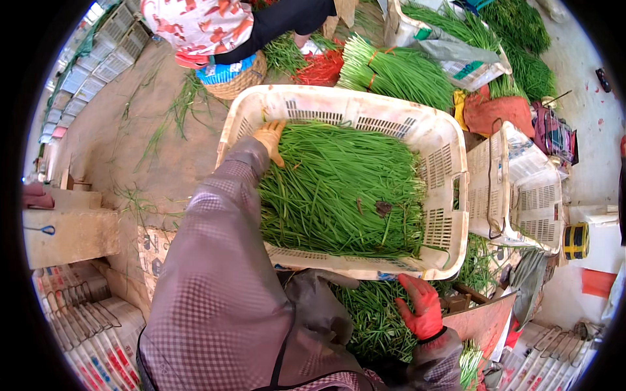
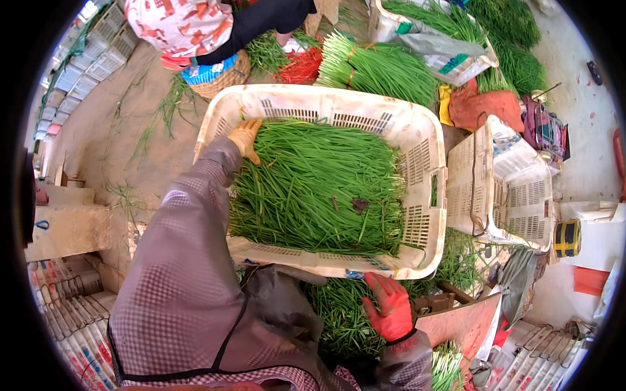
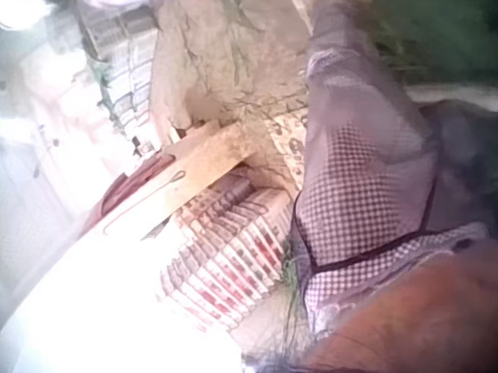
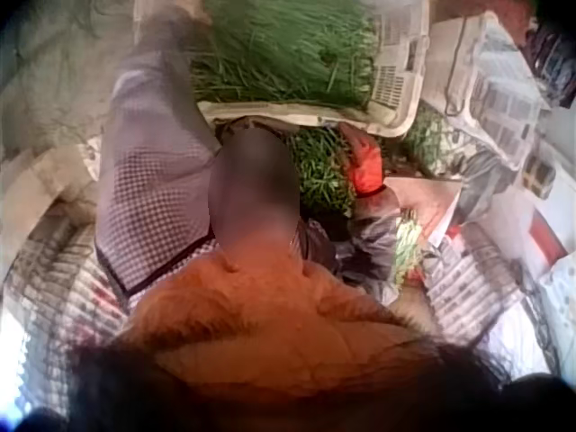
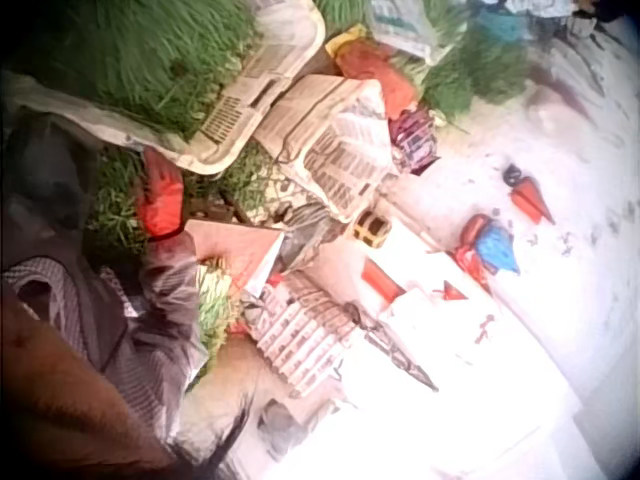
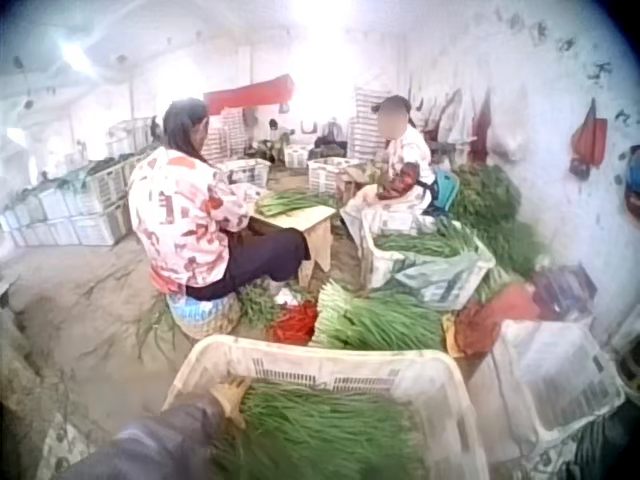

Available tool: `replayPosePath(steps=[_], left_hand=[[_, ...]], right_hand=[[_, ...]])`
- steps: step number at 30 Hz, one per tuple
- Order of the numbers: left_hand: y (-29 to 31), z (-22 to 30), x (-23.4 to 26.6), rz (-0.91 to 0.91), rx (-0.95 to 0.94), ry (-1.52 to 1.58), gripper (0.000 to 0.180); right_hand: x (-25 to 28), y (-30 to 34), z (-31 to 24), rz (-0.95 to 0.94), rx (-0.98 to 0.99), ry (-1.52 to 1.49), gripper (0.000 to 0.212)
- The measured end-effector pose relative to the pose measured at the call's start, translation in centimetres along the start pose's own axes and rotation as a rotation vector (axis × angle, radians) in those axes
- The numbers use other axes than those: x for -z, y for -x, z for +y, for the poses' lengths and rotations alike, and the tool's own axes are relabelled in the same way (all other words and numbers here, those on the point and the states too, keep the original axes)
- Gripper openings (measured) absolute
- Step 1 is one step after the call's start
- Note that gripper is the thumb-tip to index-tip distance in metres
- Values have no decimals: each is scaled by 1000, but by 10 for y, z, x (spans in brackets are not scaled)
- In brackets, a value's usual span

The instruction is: The person bundles bunches of chives together, wraps them with red tape, and trims the root ends using a small knife before placing them into a plastic crate.

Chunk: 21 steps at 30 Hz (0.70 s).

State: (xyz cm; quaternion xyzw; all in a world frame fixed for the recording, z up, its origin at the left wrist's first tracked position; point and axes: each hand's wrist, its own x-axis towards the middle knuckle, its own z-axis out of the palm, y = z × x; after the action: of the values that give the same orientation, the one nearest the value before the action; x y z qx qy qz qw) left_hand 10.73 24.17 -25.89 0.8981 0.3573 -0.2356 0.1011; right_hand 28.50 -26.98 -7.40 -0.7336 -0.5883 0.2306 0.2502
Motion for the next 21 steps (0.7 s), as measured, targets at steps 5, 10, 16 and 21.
replayPosePath(steps=[5, 10, 16, 21], left_hand=[[-31, -10, 6, -260, 16, 129, 137], [-35, -8, 1, -250, 41, 110, 128], [-18, -8, -17, -64, -35, 33, 118], [14, 13, 1, -74, -51, 115, 102]], right_hand=[[7, -23, 21, 25, -100, -87, 48], [-5, -64, 33, 5, -24, -40, 42], [-41, -118, 37, -130, 128, -12, 39], [-88, -143, 19, -338, 184, 12, 38]])
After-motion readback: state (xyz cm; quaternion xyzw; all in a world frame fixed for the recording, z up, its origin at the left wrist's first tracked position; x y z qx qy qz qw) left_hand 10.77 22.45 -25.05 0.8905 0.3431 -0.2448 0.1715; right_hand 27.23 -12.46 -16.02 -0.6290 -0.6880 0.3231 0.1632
